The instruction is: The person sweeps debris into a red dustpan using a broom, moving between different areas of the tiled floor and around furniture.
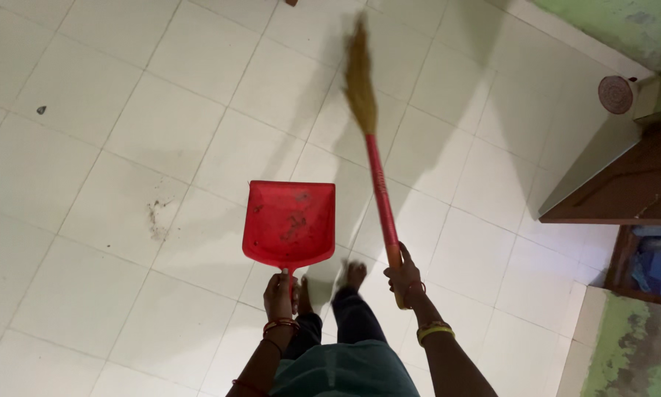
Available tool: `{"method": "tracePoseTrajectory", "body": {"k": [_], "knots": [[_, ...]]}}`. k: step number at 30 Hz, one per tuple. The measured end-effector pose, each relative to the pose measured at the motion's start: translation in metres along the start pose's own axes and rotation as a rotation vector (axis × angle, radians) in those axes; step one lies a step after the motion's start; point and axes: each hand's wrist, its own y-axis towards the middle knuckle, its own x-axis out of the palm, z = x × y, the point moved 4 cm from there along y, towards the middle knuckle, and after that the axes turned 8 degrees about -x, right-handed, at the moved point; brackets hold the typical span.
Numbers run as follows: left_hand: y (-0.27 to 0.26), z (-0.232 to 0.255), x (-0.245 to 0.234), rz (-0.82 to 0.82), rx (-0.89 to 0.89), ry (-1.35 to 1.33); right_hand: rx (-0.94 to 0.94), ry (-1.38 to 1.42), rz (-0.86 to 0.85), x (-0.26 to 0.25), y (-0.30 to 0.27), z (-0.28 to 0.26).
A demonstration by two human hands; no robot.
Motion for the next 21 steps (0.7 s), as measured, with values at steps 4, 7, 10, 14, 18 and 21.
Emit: {"method": "tracePoseTrajectory", "body": {"k": [4,7,10,14,18,21], "knots": [[0.007,0.012,0.014,0.001,-0.009,0.027,0.078,0.096,0.083,-0.015,0.025,0.016],[0.015,0.014,0.025,-0.012,-0.009,-0.02,-0.002,0.18,0.13,-0.033,0.06,0.033],[0.023,0.017,0.036,0.025,0.013,-0.036,0.047,0.248,0.108,-0.052,0.098,0.042],[0.018,0.022,0.058,0.072,-0.056,-0.067,0.154,0.23,0.043,-0.069,0.132,0.039],[0.015,0.031,0.091,0.13,-0.132,-0.069,0.083,0.091,-0.089,-0.079,0.159,0.022],[0.013,0.04,0.119,0.164,-0.137,-0.05,0.066,-0.005,-0.14,-0.089,0.188,0.006]]}}
